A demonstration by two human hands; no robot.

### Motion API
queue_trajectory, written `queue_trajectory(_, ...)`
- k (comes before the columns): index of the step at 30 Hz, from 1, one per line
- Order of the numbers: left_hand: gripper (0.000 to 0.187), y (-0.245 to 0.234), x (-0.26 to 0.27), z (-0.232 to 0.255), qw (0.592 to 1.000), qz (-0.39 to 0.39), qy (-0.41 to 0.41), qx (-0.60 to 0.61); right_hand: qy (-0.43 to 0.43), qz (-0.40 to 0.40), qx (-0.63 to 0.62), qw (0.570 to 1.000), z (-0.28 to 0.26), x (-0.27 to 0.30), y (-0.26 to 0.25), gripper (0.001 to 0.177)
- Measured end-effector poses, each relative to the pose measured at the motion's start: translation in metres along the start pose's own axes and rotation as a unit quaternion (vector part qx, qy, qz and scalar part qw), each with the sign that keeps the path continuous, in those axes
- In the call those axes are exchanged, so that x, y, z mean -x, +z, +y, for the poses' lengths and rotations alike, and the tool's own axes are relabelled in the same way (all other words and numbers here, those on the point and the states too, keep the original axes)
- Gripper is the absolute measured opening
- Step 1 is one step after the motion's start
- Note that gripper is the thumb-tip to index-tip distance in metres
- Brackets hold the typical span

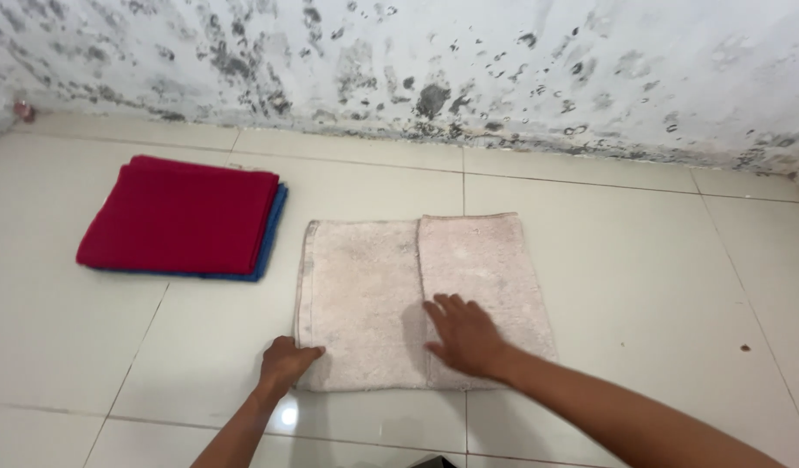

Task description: The person folds a light-colored towel on a tiled floor, smoothing and aligning it into a compact rectangle. They then place the folded towel on a stack of other towels and begin to unfold a red towel.

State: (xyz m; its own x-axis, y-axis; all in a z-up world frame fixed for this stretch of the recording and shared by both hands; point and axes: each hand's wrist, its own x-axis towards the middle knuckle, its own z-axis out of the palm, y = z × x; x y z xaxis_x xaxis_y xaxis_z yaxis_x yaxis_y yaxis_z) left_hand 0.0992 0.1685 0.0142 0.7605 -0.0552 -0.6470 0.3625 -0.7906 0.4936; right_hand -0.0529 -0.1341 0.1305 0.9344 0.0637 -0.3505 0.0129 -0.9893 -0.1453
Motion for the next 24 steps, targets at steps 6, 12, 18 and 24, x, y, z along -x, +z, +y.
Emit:
queue_trajectory(6, 0.065, 0.009, 0.005, -0.021, 0.996, 0.055, 0.063, -0.019, -0.032, -0.020, 0.005, 0.999, -0.039, 0.031, 0.034, 0.075)
queue_trajectory(12, 0.064, 0.014, 0.017, -0.020, 0.993, 0.070, 0.048, -0.081, -0.026, 0.202, -0.081, 0.976, 0.033, 0.086, 0.075, 0.071)
queue_trajectory(18, 0.056, 0.021, 0.032, -0.019, 0.977, 0.139, 0.117, -0.116, 0.078, 0.178, -0.020, 0.981, 0.107, 0.135, 0.093, 0.054)
queue_trajectory(24, 0.049, 0.024, 0.041, -0.018, 0.963, 0.163, 0.149, -0.152, 0.069, 0.184, -0.076, 0.977, 0.125, 0.137, 0.099, 0.033)
